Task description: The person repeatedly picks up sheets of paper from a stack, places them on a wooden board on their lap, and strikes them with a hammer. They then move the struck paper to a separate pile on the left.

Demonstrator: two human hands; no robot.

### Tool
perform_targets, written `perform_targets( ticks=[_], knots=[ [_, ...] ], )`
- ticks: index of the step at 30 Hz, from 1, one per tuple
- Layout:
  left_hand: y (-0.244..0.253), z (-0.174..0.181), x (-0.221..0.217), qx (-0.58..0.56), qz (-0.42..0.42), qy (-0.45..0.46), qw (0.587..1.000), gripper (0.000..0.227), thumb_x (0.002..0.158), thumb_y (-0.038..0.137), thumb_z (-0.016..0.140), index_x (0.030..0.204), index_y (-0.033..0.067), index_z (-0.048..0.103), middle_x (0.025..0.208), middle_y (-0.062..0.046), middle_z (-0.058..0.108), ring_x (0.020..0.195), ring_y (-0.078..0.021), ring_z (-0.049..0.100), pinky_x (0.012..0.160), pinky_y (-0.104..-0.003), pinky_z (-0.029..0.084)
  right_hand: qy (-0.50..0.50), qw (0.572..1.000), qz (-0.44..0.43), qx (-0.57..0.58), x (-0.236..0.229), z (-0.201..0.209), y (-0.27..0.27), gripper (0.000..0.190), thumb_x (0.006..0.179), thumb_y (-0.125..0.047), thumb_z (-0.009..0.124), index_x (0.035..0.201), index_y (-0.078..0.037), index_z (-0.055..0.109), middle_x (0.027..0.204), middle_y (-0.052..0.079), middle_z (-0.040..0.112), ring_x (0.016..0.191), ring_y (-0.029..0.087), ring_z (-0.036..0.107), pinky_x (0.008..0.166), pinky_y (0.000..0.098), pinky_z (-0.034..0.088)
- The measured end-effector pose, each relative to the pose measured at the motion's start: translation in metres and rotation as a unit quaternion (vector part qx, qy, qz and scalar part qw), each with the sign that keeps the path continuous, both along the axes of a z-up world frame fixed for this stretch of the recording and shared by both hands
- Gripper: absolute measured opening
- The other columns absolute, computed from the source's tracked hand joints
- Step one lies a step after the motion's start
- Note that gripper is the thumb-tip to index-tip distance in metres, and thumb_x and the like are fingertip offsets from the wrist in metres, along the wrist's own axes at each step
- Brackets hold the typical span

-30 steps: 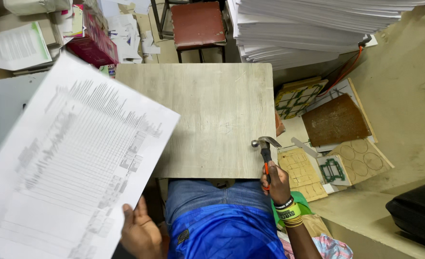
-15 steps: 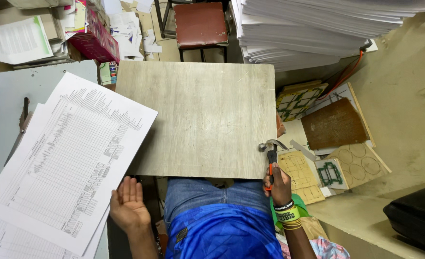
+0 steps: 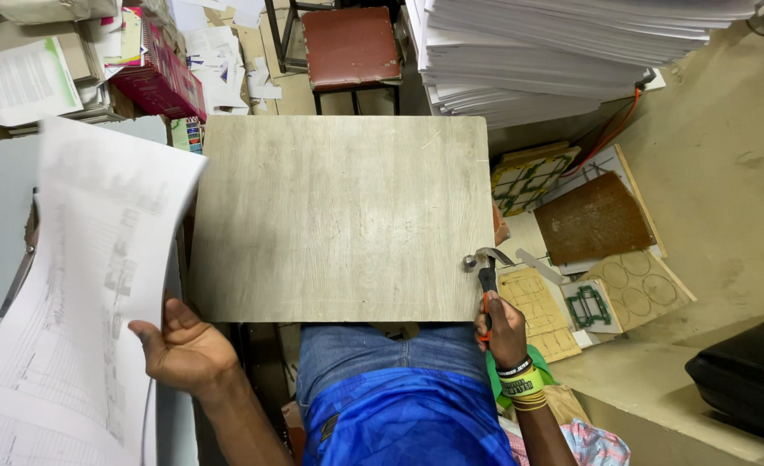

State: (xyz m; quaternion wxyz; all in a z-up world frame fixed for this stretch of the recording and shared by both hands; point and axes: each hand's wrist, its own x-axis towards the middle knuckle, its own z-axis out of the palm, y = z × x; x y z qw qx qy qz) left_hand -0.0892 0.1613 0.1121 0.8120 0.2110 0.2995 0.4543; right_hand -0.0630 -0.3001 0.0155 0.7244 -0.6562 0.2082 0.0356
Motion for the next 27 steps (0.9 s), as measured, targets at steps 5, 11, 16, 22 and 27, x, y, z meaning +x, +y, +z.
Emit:
perform_targets(
  ticks=[5,11,16,22,27],
  knots=[
    [-0.028,-0.017,0.025,0.005,-0.013,0.019,1.0,0.038,0.106,0.04,0.068,0.128,0.01,0.07,0.126,-0.013,0.076,0.118,-0.0217,0.079,0.11,-0.026,0.067,0.002,1.0,0.007,0.006,0.002,0.001,0.008,0.043,0.117,-0.029,0.052,0.087,0.002,0.058,0.048,0.013,0.043,0.026,0.023,0.044,0.025,0.0307,0.036],
    [-0.037,-0.1,0.034,-0.002,-0.052,0.059,0.997,0.074,0.11,0.052,0.074,0.163,0.0135,0.04,0.162,-0.028,0.039,0.145,-0.0452,0.061,0.125,-0.05,0.056,-0.002,1.0,0.027,-0.004,-0.003,0.014,0.008,0.042,0.115,-0.027,0.054,0.085,0.002,0.058,0.047,0.014,0.042,0.026,0.023,0.043,0.026,0.0307,0.036],
    [-0.008,-0.071,0.005,0.133,-0.023,0.157,0.978,0.059,0.113,0.053,0.068,0.152,0.0111,0.053,0.142,-0.024,0.066,0.13,-0.0381,0.074,0.116,-0.046,0.064,0.007,0.999,0.042,-0.031,-0.011,0.005,-0.004,0.04,0.114,-0.026,0.056,0.084,0.001,0.06,0.047,0.015,0.044,0.026,0.023,0.044,0.026,0.0314,0.037],
    [-0.015,-0.044,-0.021,0.213,0.031,0.197,0.957,0.078,0.115,0.06,0.072,0.163,0.006,0.041,0.158,-0.032,0.048,0.139,-0.039,0.07,0.113,-0.038,0.071,0.015,0.998,0.053,-0.037,-0.008,0.002,-0.007,0.04,0.114,-0.023,0.055,0.082,0.001,0.06,0.046,0.015,0.044,0.026,0.023,0.045,0.026,0.0309,0.038],
    [-0.025,-0.032,0.022,0.054,0.033,0.086,0.994,0.087,0.116,0.042,0.066,0.169,-0.003,0.015,0.162,-0.038,0.026,0.151,-0.0494,0.057,0.128,-0.05,0.06,0.014,0.998,0.052,-0.033,-0.003,0.002,-0.001,0.04,0.113,-0.024,0.058,0.082,0.001,0.059,0.047,0.015,0.045,0.027,0.022,0.044,0.026,0.0319,0.038]
  ],
)
